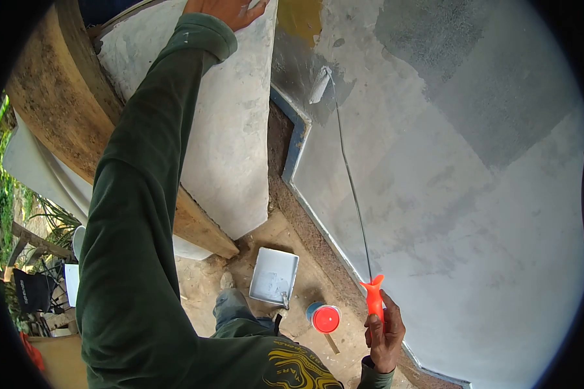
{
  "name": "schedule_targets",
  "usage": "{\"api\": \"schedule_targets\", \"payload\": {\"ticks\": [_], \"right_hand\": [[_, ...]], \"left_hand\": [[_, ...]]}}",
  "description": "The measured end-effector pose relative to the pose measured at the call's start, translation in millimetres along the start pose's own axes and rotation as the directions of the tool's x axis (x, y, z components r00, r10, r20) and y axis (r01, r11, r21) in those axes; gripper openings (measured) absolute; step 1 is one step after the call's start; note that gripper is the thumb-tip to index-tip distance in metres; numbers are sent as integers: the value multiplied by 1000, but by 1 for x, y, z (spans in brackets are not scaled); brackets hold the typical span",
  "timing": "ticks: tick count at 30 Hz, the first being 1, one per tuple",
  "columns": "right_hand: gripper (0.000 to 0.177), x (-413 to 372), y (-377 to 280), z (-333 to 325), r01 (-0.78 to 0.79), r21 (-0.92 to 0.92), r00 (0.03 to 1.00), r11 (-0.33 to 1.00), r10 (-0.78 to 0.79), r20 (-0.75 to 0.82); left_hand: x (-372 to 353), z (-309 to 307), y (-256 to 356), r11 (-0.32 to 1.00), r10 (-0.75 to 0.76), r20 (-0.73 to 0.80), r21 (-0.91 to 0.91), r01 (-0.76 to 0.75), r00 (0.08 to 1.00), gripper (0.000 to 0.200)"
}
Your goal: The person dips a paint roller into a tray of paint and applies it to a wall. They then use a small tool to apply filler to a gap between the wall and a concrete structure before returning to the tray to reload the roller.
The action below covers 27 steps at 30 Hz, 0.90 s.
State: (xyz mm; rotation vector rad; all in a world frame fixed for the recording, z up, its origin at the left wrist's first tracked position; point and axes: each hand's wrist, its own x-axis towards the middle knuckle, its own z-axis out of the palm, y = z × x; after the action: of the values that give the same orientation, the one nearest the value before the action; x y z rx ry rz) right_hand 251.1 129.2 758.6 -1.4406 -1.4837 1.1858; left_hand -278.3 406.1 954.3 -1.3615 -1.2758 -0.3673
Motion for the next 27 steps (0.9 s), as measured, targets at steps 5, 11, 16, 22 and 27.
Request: {"api": "schedule_targets", "payload": {"ticks": [5,11,16,22,27], "right_hand": [[51,13,-10,6,50,73,999,996,-49,-13],[52,24,-30,12,18,10,1000,1000,-18,-14],[52,45,-41,29,13,-14,1000,1000,-13,-16],[49,85,-51,54,50,-17,999,999,-50,2],[47,111,-60,73,85,-13,996,996,-85,32]], "left_hand": [[0,1,-2,999,30,-30,16,-29,999,51],[1,3,-2,1000,19,-13,23,-18,1000,51],[1,-1,-1,983,21,30,182,-26,999,52],[2,-3,-2,999,27,2,25,-28,1000,52],[1,-1,-2,1000,1,-1,-12,-1,1000,50]]}}
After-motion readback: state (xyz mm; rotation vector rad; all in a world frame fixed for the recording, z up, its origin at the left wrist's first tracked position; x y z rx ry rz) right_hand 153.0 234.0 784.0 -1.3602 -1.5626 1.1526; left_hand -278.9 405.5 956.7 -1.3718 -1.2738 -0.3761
